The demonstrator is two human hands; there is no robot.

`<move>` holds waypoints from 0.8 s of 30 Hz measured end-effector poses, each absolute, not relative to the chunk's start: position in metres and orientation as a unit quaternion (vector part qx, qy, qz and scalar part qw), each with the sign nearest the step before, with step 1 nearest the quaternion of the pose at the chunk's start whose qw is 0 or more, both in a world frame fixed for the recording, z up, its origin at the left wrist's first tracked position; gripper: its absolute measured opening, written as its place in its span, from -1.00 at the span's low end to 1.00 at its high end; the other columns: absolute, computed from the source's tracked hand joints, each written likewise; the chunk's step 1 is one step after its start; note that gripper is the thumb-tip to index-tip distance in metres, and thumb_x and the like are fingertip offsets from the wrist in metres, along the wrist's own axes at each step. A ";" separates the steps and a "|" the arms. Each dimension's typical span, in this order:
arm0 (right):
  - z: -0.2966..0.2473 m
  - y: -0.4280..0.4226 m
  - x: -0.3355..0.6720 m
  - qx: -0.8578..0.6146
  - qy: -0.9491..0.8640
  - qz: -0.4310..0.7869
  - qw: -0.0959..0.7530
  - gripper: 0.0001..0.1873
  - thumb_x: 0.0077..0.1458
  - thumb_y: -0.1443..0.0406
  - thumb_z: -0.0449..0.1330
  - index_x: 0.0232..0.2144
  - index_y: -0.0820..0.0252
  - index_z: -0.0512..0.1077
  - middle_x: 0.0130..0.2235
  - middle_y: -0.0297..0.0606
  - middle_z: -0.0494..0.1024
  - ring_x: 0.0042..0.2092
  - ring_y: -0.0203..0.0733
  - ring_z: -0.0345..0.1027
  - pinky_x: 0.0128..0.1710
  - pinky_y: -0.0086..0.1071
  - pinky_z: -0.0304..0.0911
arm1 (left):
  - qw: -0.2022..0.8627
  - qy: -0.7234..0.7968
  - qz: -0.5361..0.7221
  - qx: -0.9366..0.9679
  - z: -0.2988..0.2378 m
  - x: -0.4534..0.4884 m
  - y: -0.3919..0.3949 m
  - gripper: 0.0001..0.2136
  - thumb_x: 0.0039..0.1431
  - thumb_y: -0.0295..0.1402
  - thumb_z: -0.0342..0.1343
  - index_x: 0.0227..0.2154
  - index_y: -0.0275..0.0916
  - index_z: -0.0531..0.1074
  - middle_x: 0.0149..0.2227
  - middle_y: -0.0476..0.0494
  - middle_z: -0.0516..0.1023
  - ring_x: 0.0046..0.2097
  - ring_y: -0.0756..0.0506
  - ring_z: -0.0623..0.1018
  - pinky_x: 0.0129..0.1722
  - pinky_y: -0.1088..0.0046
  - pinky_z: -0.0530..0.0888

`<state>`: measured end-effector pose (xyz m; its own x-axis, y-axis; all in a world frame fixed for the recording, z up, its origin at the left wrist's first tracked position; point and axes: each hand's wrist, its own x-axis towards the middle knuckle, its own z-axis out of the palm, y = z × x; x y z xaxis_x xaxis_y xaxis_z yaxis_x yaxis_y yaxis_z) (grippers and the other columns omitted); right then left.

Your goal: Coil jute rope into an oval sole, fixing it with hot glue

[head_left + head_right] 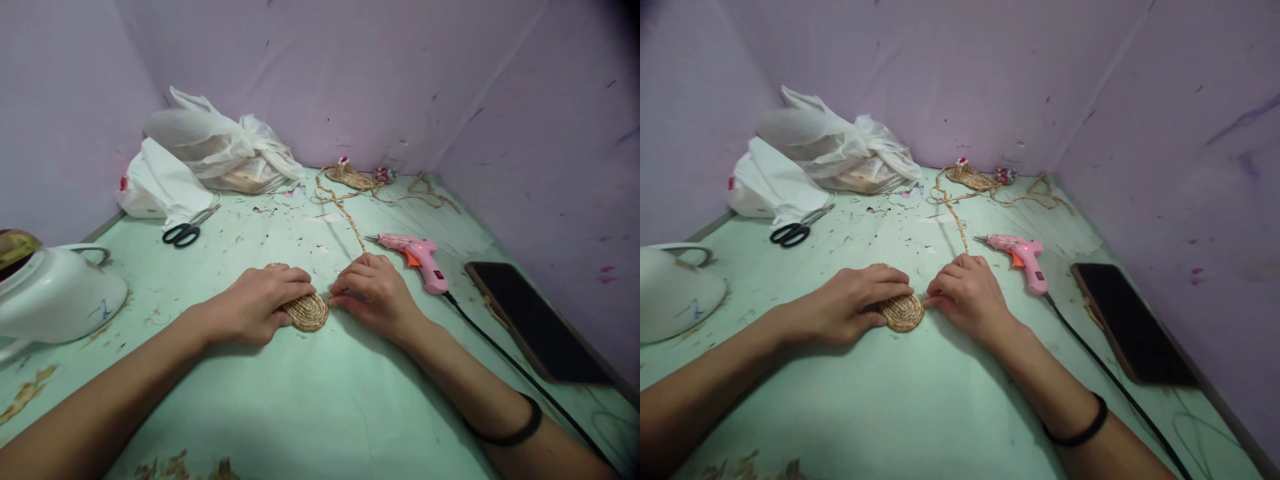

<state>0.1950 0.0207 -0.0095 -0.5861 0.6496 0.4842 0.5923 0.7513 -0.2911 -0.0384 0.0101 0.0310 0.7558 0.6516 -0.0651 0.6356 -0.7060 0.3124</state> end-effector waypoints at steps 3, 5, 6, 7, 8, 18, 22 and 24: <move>-0.008 0.020 0.199 -0.332 -0.893 0.125 0.277 -0.90 0.12 0.28 0.23 -0.43 0.16 0.48 -0.39 -0.27 0.54 -0.33 -0.21 0.33 -0.31 -0.34 0.20 | 0.163 0.325 0.016 0.931 0.033 -0.037 0.014 -0.57 0.05 -0.51 -0.01 0.01 -0.12 0.35 0.05 -0.11 0.42 0.01 -0.19 0.41 -0.11 0.29 0.38; -0.006 0.019 0.201 -0.328 -0.890 0.171 0.267 -0.91 0.15 0.33 0.18 -0.39 0.19 0.47 -0.36 -0.25 0.52 -0.32 -0.23 0.36 -0.32 -0.37 0.24 | 0.165 0.317 0.011 0.934 0.034 -0.037 0.015 -0.56 0.05 -0.51 -0.01 0.02 -0.11 0.34 0.06 -0.10 0.42 0.00 -0.18 0.40 -0.11 0.30 0.38; -0.005 0.019 0.202 -0.327 -0.887 0.186 0.266 -0.91 0.15 0.36 0.16 -0.38 0.19 0.47 -0.34 -0.24 0.51 -0.31 -0.23 0.38 -0.31 -0.37 0.26 | 0.168 0.315 0.009 0.934 0.034 -0.036 0.016 -0.56 0.05 -0.51 -0.01 0.03 -0.10 0.34 0.06 -0.10 0.42 0.00 -0.18 0.40 -0.11 0.29 0.38; -0.003 0.018 0.202 -0.327 -0.885 0.198 0.266 -0.90 0.15 0.39 0.15 -0.37 0.20 0.47 -0.33 -0.24 0.51 -0.30 -0.24 0.38 -0.29 -0.37 0.27 | 0.171 0.315 0.007 0.933 0.034 -0.036 0.016 -0.56 0.06 -0.51 -0.01 0.03 -0.10 0.34 0.05 -0.09 0.42 0.00 -0.18 0.40 -0.10 0.29 0.38; -0.002 0.018 0.201 -0.326 -0.883 0.209 0.267 -0.89 0.14 0.42 0.13 -0.37 0.21 0.47 -0.32 -0.23 0.50 -0.28 -0.24 0.39 -0.27 -0.37 0.29 | 0.176 0.316 0.005 0.932 0.034 -0.036 0.016 -0.56 0.06 -0.51 -0.02 0.03 -0.09 0.34 0.05 -0.09 0.42 -0.01 -0.18 0.40 -0.09 0.28 0.38; -0.014 0.026 0.193 -0.292 -0.861 0.220 0.353 -0.90 0.09 0.44 0.18 -0.43 0.19 0.42 -0.30 -0.24 0.44 -0.29 -0.27 0.38 -0.27 -0.36 0.33 | 0.208 0.368 0.014 0.906 0.031 -0.035 0.012 -0.46 0.02 -0.51 0.04 0.11 -0.14 0.18 0.00 -0.17 0.40 0.01 -0.20 0.41 -0.09 0.27 0.41; -0.014 0.030 0.191 -0.274 -0.869 0.208 0.357 -0.90 0.09 0.45 0.18 -0.41 0.18 0.42 -0.29 -0.25 0.43 -0.27 -0.27 0.38 -0.27 -0.37 0.33 | 0.217 0.363 0.012 0.906 0.031 -0.035 0.013 -0.48 0.05 -0.49 0.03 0.11 -0.11 0.16 0.03 -0.17 0.39 0.03 -0.21 0.39 -0.07 0.23 0.40; -0.013 0.031 0.190 -0.280 -0.873 0.203 0.342 -0.91 0.08 0.44 0.19 -0.41 0.17 0.43 -0.28 -0.25 0.43 -0.27 -0.26 0.38 -0.27 -0.37 0.33 | 0.218 0.358 0.015 0.908 0.032 -0.035 0.013 -0.50 0.06 -0.48 0.02 0.10 -0.10 0.17 0.02 -0.16 0.40 0.02 -0.22 0.39 -0.07 0.22 0.40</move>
